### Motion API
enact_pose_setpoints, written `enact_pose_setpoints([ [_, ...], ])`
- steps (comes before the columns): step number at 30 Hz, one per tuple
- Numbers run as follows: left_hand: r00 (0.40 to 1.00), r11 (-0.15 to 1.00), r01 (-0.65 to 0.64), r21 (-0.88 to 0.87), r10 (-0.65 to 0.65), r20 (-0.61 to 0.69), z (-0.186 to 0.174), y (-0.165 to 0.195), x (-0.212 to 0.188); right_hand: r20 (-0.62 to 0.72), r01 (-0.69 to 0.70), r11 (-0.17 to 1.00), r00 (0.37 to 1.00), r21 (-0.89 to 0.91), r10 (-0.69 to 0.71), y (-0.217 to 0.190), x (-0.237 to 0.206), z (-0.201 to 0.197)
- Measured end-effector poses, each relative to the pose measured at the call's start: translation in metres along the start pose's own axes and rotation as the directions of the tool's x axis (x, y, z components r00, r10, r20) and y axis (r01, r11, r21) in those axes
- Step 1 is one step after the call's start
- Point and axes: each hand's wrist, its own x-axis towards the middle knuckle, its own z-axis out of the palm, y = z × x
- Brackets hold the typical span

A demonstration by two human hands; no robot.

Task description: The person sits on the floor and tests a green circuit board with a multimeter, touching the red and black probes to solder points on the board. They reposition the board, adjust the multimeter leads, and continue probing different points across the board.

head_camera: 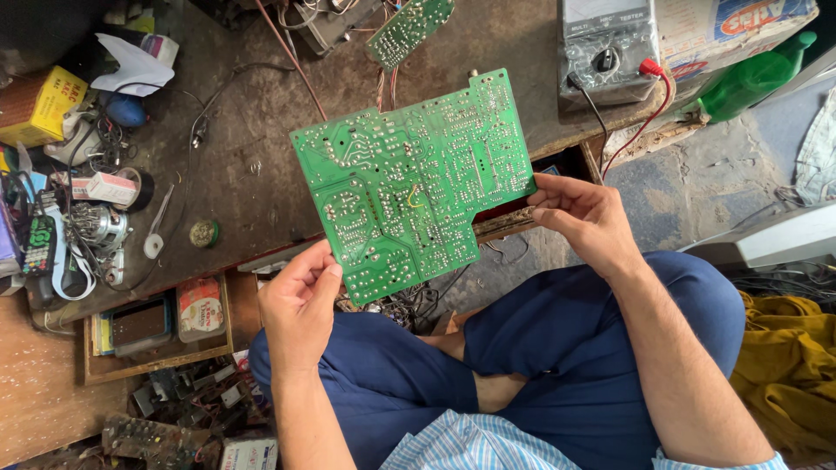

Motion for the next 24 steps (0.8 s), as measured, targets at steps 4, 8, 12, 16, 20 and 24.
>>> enact_pose_setpoints([
  [4,1.0,1.0,-0.013,-0.018,0.013,0.001,0.0002,0.0023,-0.0013,-0.005,-0.008,1.0,1.0,-0.011,0.008,-0.0019,-0.0009,0.0003],
  [8,1.0,0.998,-0.01,-0.065,0.01,-0.003,-0.0005,0.0036,-0.0036,-0.005,-0.006,1.0,1.0,0.003,0.006,-0.0022,-0.0011,0.001],
  [12,1.0,0.998,-0.007,-0.068,0.005,-0.031,-0.0022,0.004,-0.0039,-0.017,0.004,1.0,1.0,0.014,-0.004,-0.0017,-0.0012,0.0015],
  [16,0.999,0.995,-0.022,-0.093,0.018,-0.041,-0.0043,0.0028,-0.004,-0.089,0.007,0.999,0.996,-0.033,-0.01,-0.0005,-0.0004,0.0025],
  [20,0.997,0.994,-0.056,-0.091,0.051,-0.058,-0.0072,0.0013,-0.0042,-0.124,0.024,0.997,0.992,-0.068,-0.033,0.0012,0.0006,0.0029],
  [24,0.997,0.995,-0.041,-0.096,0.035,-0.065,-0.0076,-0.0033,-0.0038,-0.095,0.049,0.998,0.995,0.043,-0.045,0.0029,0.0018,0.0011],
])
